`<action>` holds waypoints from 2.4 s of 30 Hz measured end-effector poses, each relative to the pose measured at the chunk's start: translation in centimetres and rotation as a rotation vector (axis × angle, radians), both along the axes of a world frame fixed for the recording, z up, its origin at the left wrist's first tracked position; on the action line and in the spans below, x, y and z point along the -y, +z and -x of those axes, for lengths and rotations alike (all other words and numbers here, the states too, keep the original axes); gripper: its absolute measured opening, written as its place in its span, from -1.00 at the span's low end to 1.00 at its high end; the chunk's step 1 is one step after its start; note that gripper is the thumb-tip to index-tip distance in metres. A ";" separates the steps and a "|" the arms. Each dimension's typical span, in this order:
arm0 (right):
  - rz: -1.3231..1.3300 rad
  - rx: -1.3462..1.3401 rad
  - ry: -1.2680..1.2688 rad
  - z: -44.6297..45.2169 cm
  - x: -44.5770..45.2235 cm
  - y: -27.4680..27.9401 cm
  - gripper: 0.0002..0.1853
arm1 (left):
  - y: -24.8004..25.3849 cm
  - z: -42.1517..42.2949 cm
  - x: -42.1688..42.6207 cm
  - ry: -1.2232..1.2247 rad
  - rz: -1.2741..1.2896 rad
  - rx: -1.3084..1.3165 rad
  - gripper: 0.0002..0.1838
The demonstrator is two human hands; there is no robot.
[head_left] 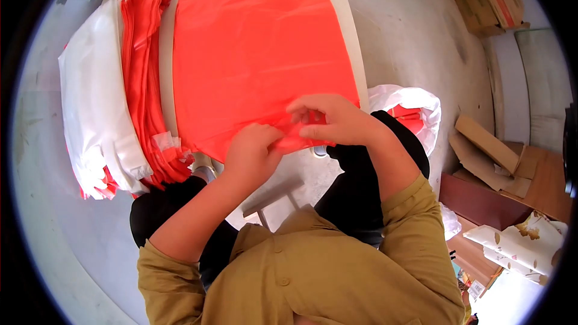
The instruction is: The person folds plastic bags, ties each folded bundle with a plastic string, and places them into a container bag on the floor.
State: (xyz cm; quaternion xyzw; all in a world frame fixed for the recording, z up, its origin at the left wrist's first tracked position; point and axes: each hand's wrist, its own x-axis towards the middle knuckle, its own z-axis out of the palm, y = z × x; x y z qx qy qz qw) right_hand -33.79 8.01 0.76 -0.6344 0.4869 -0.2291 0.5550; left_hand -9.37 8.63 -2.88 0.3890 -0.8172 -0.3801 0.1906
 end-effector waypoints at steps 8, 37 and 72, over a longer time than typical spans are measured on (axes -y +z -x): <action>0.757 -0.172 0.312 -1.4 -2.2 -1.0 -0.78 | -0.1 1.0 0.9 0.127 -0.118 0.031 -0.78; 0.797 -0.513 0.213 -0.6 -2.0 -1.8 -0.59 | 0.4 -6.9 1.4 -0.147 0.455 0.281 -0.36; 0.035 -0.385 -0.310 5.3 3.0 -1.2 -0.41 | 1.5 -5.7 7.2 0.415 -0.063 0.133 -0.59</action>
